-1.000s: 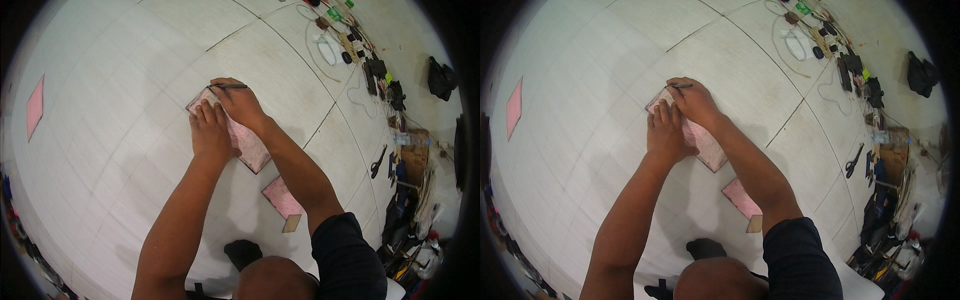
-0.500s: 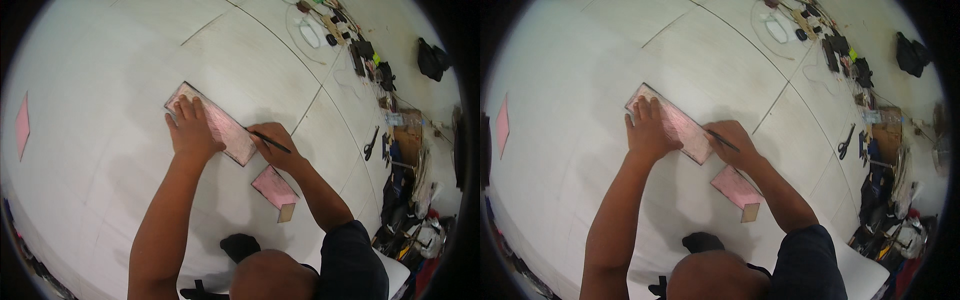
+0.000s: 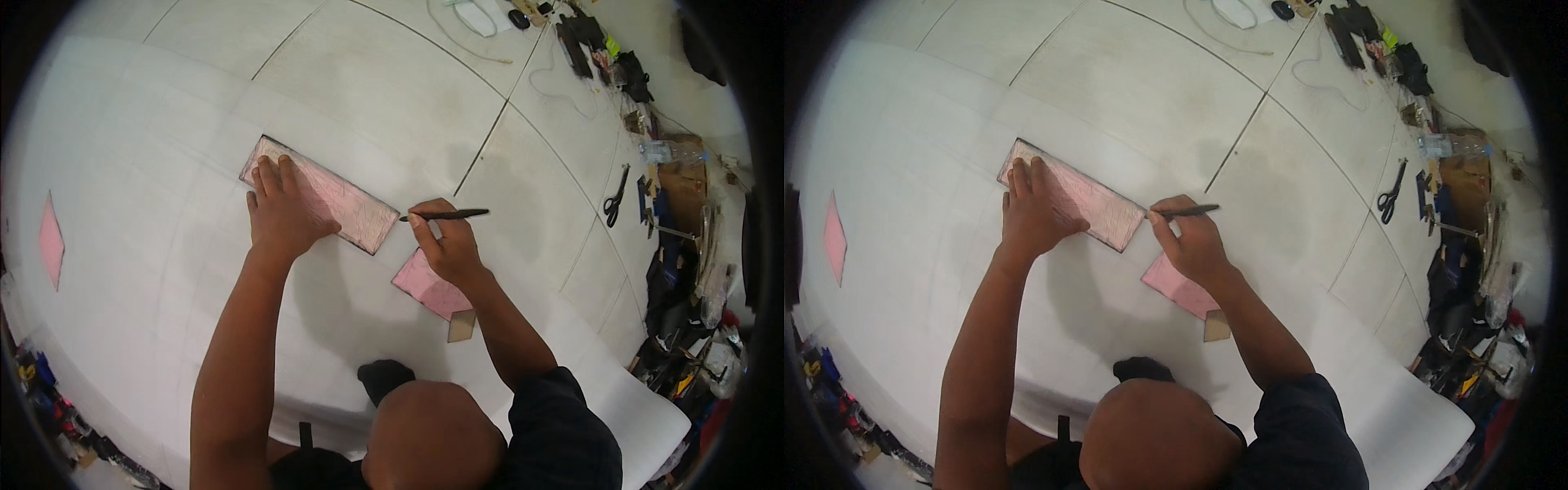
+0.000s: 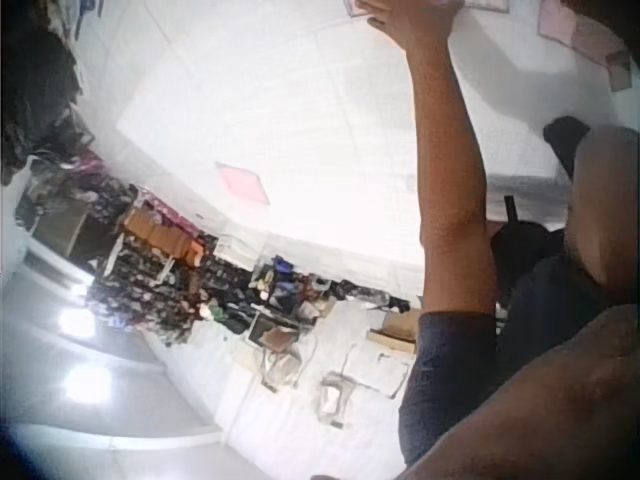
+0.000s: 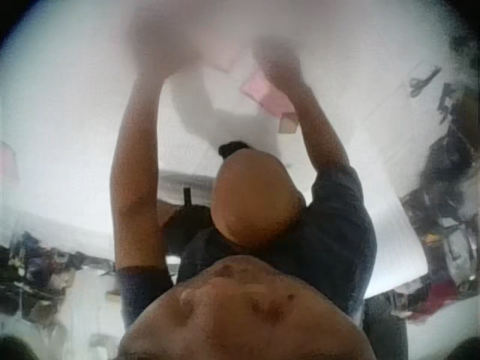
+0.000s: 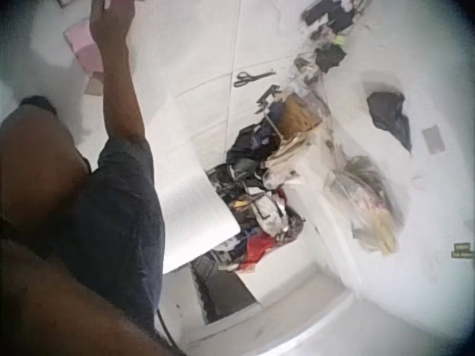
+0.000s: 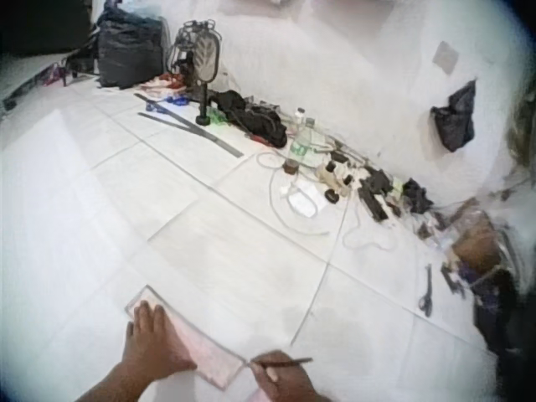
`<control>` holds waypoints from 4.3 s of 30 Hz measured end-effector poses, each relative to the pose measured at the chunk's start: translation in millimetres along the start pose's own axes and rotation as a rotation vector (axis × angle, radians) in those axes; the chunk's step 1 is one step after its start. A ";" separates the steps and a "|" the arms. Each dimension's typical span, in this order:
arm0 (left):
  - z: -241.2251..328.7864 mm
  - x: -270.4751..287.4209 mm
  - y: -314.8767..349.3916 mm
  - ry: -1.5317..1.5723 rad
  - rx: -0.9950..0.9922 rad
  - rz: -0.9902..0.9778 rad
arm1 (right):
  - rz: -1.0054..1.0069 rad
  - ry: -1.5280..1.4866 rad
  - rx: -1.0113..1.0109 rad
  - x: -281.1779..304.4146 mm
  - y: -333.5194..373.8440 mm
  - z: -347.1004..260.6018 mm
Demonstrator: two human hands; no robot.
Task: The person marks a piece of pink fabric using a pen, tracing along the edges and drawing lines on the surface.
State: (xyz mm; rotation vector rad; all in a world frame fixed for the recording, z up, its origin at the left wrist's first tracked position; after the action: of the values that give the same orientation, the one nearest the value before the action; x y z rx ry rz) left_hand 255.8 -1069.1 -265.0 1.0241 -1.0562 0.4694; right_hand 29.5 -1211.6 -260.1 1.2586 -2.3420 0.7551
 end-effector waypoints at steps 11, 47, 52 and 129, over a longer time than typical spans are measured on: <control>-6.1 -6.3 -5.9 -0.007 -0.059 0.035 | -0.182 -0.016 0.105 -20.6 12.9 -8.9; -24.3 -38.9 10.7 0.129 -0.137 0.302 | 0.366 0.307 0.071 -15.3 9.8 43.4; 24.2 -28.6 -13.1 0.127 -0.219 0.323 | 0.194 0.405 0.134 -15.8 5.8 40.5; 46.3 5.0 -33.4 -0.077 -0.059 0.138 | 0.444 -0.106 -0.265 -5.9 10.4 60.1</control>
State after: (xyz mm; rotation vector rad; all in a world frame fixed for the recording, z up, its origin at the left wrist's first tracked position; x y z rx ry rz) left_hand 260.4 -1125.9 -270.6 0.9265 -1.2078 0.5105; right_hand 19.5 -1240.0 -313.4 0.6899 -2.7387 0.4863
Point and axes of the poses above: each hand's wrist, its own y-axis away from the middle knuckle, its own x-axis out of the back of the hand, z = x × y, the point moved 3 cm from there along -y, towards the middle knuckle, and after that the axes turned 14 degrees about x, right-handed, at the moved point
